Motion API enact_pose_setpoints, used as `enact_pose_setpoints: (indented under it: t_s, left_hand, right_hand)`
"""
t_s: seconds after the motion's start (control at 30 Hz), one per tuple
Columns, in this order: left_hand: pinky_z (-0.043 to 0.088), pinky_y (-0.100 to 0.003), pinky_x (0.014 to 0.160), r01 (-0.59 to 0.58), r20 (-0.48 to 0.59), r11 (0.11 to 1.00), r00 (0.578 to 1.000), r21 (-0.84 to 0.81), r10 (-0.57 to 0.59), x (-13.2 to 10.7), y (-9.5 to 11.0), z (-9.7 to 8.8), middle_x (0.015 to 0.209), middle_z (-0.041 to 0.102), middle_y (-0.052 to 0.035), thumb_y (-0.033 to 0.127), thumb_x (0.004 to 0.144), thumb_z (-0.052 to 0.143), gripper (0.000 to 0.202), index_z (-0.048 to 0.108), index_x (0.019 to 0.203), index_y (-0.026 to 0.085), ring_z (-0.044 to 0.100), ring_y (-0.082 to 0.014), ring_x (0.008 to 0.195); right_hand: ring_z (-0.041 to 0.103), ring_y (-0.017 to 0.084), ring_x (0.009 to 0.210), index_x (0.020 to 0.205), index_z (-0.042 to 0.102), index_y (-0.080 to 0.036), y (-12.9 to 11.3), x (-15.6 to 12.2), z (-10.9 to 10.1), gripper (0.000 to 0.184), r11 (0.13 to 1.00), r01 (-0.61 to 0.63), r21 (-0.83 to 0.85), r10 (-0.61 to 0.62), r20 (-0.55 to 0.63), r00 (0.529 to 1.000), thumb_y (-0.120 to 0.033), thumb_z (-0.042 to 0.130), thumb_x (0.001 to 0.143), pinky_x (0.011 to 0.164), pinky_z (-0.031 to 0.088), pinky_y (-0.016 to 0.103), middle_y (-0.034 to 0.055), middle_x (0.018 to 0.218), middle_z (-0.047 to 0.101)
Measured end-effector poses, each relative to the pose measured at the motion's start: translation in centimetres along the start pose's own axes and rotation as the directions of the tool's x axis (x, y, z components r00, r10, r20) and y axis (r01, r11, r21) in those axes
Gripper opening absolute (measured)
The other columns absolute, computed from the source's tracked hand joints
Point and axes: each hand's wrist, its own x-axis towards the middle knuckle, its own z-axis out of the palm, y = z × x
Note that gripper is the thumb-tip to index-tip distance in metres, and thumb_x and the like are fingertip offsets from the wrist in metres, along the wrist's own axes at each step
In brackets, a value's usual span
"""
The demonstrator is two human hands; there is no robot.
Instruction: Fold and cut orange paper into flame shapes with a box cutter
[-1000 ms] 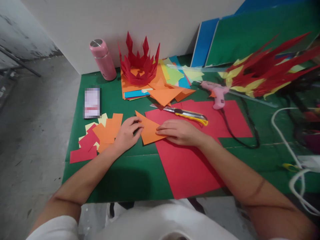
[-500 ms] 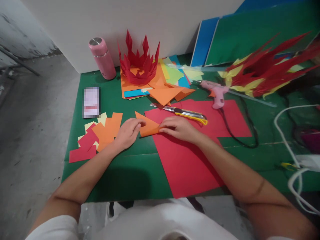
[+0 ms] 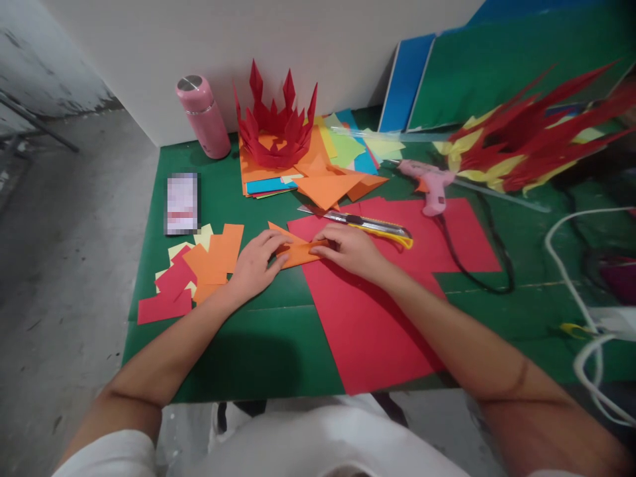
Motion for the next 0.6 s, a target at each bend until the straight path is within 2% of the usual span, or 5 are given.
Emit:
enact_pose_setpoints:
  t_s: [0.1, 0.2, 0.4, 0.6]
  left_hand:
    - [0.053, -0.034, 0.086, -0.006, -0.031, 1.0, 1.0, 0.012, 0.006, 0.02, 0.04, -0.06, 0.116, 0.057, -0.0083, 0.022, 0.096, 0.049, 0.02, 0.062, 0.111, 0.02, 0.06, -0.019, 0.103]
    - [0.053, -0.032, 0.083, -0.024, -0.041, 1.0, 0.999, 0.02, 0.025, 0.05, 0.12, -0.07, 0.117, 0.055, -0.0081, 0.022, 0.098, 0.045, 0.023, 0.065, 0.108, 0.02, 0.061, -0.0162, 0.094]
    - [0.052, -0.036, 0.086, -0.083, -0.021, 0.995, 0.996, 0.053, 0.084, -0.01, -0.01, 0.14, 0.114, 0.055, -0.0088, 0.027, 0.097, 0.049, 0.023, 0.069, 0.102, 0.018, 0.06, -0.0171, 0.092]
    - [0.05, -0.038, 0.086, -0.132, 0.004, 0.983, 0.991, 0.127, 0.133, -0.02, -0.07, 0.27, 0.115, 0.058, -0.0101, 0.022, 0.095, 0.049, 0.022, 0.069, 0.104, 0.017, 0.059, -0.0192, 0.094]
  right_hand:
    - [0.06, 0.017, 0.07, 0.08, 0.066, -0.02, -0.14, 0.05, 0.16, 0.018, 1.0, -0.004, -0.011, 0.004, -0.029, 1.0, -0.035, 0.06, 0.089, 0.062, 0.04, 0.029, 0.0036, 0.078, 0.069]
    - [0.058, 0.017, 0.068, 0.081, 0.066, -0.02, -0.06, 0.09, 0.35, 0.019, 0.999, -0.009, -0.044, 0.007, -0.047, 0.999, -0.036, 0.061, 0.088, 0.061, 0.038, 0.028, 0.0035, 0.075, 0.067]
    - [0.056, 0.017, 0.069, 0.082, 0.066, -0.019, 0.13, 0.04, 0.57, 0.016, 0.997, -0.018, -0.069, 0.015, -0.046, 0.999, -0.033, 0.062, 0.088, 0.061, 0.038, 0.028, 0.0032, 0.075, 0.065]
    - [0.052, 0.014, 0.062, 0.08, 0.065, -0.019, -0.04, 0.12, 0.59, 0.016, 0.997, -0.047, -0.057, 0.044, -0.058, 0.997, -0.033, 0.064, 0.087, 0.058, 0.035, 0.026, 0.0018, 0.071, 0.062]
